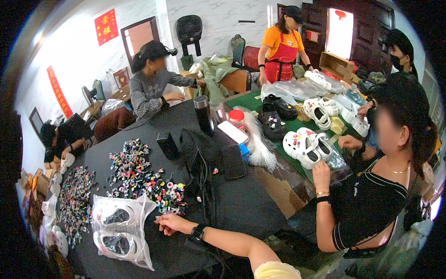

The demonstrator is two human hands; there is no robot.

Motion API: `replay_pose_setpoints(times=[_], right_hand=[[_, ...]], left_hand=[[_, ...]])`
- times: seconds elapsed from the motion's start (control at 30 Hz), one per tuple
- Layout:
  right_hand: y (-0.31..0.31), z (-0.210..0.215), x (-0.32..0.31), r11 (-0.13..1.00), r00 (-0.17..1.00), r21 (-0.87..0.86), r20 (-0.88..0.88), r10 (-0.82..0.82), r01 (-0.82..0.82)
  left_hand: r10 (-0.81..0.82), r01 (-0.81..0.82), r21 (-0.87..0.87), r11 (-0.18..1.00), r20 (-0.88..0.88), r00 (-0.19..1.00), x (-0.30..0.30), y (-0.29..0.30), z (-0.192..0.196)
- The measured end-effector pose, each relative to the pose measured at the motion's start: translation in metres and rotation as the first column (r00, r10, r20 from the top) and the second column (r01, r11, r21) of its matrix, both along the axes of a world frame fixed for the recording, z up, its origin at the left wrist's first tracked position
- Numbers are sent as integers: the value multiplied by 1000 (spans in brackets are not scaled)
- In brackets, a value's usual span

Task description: Assembling decorative charms onto white clog-style shoes and packaging them.

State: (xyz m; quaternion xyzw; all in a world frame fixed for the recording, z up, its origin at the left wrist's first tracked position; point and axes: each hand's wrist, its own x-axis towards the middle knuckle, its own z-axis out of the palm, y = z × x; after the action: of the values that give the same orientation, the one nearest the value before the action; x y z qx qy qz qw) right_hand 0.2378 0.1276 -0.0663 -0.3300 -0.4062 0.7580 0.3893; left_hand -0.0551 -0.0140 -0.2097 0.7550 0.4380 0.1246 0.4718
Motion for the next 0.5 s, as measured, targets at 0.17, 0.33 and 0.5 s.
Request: replay_pose_setpoints(times=[0.17, 0.33, 0.5], right_hand=[[-3, 3, 2, 1000, 1000, 1, -11, 1, -1], [-2, 9, -3, 1000, 999, -20, 35, 25, -24], [-9, 26, 16, 998, 996, -55, 84, -35, 40]], left_hand=[[171, -172, -30, 985, -30, 985, -11, -31, 13], [462, -464, -49, 884, -54, 885, -18, -88, 48], [568, -504, 571, 648, 79, 820, 33, -53, 171]])
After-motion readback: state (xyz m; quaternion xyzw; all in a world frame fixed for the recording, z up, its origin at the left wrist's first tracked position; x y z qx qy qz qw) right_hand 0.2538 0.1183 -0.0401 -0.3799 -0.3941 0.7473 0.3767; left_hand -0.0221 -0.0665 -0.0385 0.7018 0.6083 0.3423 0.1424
